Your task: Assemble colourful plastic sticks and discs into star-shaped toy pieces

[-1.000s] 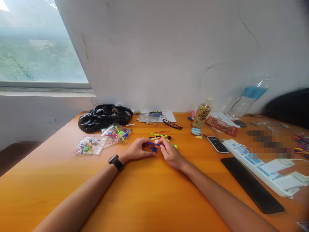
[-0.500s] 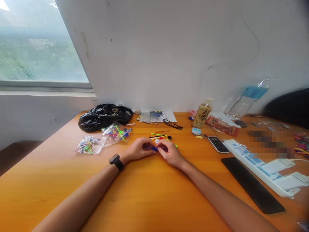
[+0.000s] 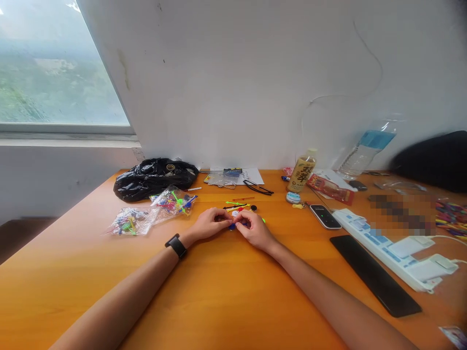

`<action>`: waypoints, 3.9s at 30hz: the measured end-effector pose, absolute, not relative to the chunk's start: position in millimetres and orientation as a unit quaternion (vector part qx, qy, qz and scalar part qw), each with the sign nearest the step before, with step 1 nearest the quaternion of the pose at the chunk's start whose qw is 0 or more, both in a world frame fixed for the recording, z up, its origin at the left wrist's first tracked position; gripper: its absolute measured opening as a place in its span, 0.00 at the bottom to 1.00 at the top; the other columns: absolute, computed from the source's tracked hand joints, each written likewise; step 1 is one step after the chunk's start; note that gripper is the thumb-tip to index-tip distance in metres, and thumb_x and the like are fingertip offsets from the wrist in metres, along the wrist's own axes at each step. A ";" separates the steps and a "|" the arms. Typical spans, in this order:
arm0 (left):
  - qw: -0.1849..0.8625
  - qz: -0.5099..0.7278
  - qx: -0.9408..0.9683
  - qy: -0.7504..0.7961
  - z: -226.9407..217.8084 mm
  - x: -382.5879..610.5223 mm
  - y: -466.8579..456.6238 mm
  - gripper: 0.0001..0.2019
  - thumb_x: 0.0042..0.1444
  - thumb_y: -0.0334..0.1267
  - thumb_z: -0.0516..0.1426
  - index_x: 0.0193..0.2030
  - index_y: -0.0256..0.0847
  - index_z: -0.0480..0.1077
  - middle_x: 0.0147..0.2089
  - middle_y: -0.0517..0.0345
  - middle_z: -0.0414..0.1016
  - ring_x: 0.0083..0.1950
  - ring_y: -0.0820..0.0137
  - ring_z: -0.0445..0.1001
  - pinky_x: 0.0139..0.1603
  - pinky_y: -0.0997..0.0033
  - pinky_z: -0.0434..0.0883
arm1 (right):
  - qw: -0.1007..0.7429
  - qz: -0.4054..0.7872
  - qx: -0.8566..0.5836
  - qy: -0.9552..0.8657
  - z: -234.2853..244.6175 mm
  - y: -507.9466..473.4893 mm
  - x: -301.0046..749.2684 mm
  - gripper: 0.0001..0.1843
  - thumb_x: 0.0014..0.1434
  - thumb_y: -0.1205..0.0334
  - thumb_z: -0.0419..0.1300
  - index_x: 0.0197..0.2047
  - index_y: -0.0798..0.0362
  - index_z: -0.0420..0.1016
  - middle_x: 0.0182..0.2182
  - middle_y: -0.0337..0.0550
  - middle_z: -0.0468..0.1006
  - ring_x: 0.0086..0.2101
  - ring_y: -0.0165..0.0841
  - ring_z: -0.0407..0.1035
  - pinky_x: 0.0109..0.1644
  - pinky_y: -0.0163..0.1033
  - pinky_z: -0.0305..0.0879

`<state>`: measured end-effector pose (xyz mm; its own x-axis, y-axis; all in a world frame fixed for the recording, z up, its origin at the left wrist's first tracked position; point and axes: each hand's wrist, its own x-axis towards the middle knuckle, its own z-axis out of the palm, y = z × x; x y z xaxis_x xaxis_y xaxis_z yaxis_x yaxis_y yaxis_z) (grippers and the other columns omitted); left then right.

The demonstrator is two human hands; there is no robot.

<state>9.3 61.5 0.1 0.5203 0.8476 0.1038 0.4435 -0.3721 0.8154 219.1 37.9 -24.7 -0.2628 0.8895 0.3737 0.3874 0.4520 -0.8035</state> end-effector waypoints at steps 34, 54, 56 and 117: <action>0.406 0.314 0.750 0.416 -12.5 18.8 62.2 0.12 0.56 0.43 0.64 0.43 0.40 0.80 0.41 0.54 0.84 0.41 0.66 0.78 0.42 0.72 0.73 | 0.415 0.354 -0.428 -0.721 -27.2 36.1 219.4 0.08 0.60 0.66 0.61 0.44 0.51 0.74 0.34 0.40 0.78 0.34 0.34 0.72 0.39 0.39 0.66; 0.419 0.485 0.587 0.495 -0.2 8.2 63.7 0.16 0.62 0.51 0.59 0.42 0.39 0.76 0.43 0.52 0.81 0.43 0.65 0.75 0.44 0.69 0.71 | 0.515 0.331 -0.496 -0.615 -3.5 34.8 239.0 0.23 0.69 0.39 0.57 0.36 0.50 0.77 0.23 0.40 0.75 0.23 0.34 0.65 0.26 0.39 0.55; 0.406 0.453 0.633 0.479 3.1 10.4 58.8 0.15 0.61 0.50 0.60 0.42 0.39 0.77 0.43 0.52 0.82 0.44 0.64 0.76 0.47 0.68 0.72 | 0.502 0.286 -0.499 -0.647 -5.1 39.2 244.3 0.20 0.70 0.43 0.58 0.37 0.50 0.77 0.25 0.40 0.76 0.25 0.35 0.67 0.28 0.39 0.59; 0.301 0.548 0.613 0.483 -6.0 5.5 72.3 0.33 0.69 0.53 0.51 0.12 0.43 0.65 0.33 0.51 0.82 0.45 0.60 0.79 0.58 0.61 0.66 | 0.569 0.166 -0.603 -0.534 0.5 53.7 278.2 0.17 0.59 0.60 0.52 0.34 0.54 0.82 0.34 0.49 0.86 0.14 0.34 0.70 0.19 0.39 0.59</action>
